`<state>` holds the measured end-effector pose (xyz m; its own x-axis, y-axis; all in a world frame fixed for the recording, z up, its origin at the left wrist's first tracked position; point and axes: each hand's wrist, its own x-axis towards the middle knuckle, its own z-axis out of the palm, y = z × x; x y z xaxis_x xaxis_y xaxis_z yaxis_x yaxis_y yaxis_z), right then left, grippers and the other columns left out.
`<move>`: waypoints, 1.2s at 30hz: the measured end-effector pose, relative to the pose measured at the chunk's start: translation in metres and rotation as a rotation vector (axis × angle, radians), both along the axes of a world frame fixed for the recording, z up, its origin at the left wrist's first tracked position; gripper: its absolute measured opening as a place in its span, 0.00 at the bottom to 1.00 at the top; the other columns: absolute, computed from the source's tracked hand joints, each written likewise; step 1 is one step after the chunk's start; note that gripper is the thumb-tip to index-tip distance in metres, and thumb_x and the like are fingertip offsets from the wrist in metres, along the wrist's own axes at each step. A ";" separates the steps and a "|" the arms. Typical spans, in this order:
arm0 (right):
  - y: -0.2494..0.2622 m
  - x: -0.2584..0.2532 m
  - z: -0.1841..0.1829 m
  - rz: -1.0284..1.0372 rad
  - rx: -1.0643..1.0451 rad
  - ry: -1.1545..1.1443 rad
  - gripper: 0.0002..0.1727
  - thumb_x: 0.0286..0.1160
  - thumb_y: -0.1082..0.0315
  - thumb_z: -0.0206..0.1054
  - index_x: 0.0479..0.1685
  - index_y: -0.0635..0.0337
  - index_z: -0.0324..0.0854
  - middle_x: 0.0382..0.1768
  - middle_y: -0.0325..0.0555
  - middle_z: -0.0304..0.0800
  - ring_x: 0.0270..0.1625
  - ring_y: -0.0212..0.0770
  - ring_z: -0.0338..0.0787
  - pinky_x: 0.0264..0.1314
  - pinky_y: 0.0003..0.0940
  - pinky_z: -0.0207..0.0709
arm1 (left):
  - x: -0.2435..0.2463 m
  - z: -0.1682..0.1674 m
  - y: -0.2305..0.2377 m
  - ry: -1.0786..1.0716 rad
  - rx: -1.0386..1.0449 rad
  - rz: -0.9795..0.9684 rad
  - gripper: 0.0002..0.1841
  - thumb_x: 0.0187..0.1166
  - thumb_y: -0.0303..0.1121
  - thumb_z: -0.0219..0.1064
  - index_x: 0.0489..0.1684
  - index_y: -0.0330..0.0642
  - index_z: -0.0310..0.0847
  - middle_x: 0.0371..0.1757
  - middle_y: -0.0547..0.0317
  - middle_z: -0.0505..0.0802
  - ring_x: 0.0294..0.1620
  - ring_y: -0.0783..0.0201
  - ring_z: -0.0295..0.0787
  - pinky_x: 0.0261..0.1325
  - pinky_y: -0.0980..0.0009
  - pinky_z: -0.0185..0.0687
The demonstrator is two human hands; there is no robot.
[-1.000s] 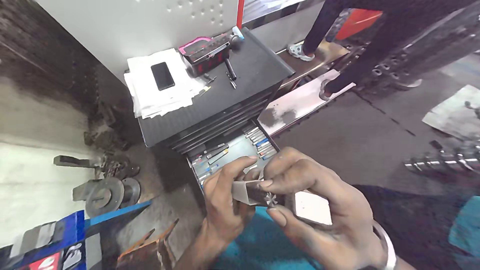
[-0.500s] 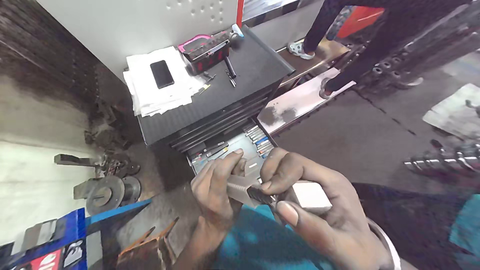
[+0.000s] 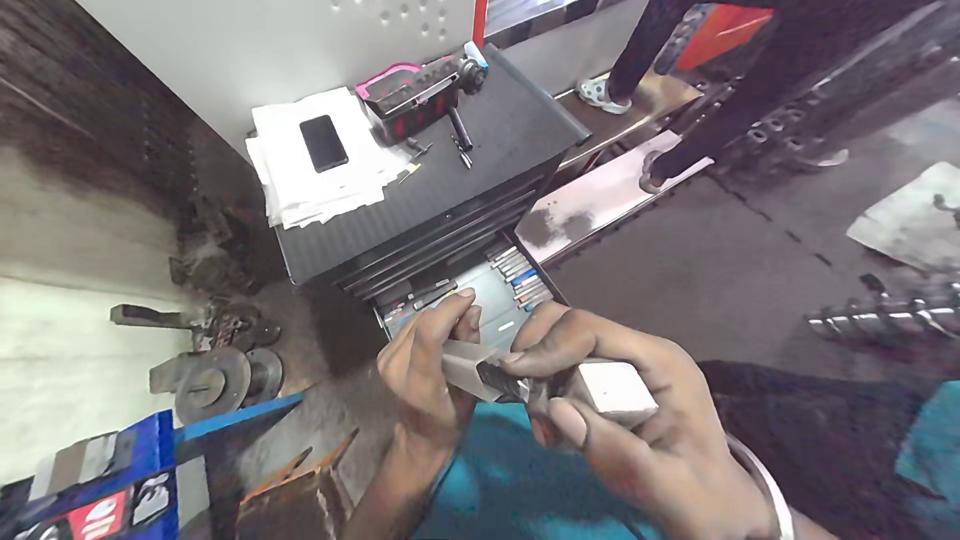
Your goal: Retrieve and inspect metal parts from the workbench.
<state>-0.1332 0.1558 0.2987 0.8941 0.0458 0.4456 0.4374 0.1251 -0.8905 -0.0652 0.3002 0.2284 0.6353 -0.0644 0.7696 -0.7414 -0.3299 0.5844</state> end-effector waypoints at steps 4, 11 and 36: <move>0.000 -0.001 0.000 0.002 0.002 0.001 0.13 0.82 0.65 0.67 0.54 0.65 0.84 0.47 0.41 0.86 0.39 0.23 0.87 0.37 0.16 0.86 | 0.000 0.000 0.000 0.000 -0.016 -0.014 0.09 0.84 0.34 0.67 0.51 0.37 0.84 0.32 0.59 0.91 0.31 0.76 0.86 0.39 0.82 0.83; 0.000 -0.001 0.001 0.001 0.007 0.011 0.12 0.82 0.64 0.68 0.53 0.64 0.84 0.46 0.41 0.86 0.39 0.23 0.87 0.37 0.16 0.86 | -0.003 0.000 0.000 0.007 -0.002 -0.006 0.09 0.85 0.34 0.66 0.52 0.39 0.84 0.35 0.60 0.92 0.34 0.76 0.87 0.41 0.82 0.84; 0.003 -0.002 -0.001 -0.017 -0.145 -0.049 0.18 0.68 0.67 0.81 0.51 0.61 0.82 0.46 0.38 0.85 0.48 0.23 0.87 0.51 0.16 0.86 | 0.000 -0.003 0.010 -0.012 0.049 0.038 0.08 0.83 0.33 0.68 0.48 0.38 0.88 0.30 0.57 0.91 0.29 0.71 0.85 0.35 0.78 0.81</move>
<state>-0.1350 0.1586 0.2978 0.8727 0.0981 0.4784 0.4816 -0.0106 -0.8763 -0.0655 0.3098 0.2250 0.6284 -0.0784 0.7739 -0.7350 -0.3857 0.5577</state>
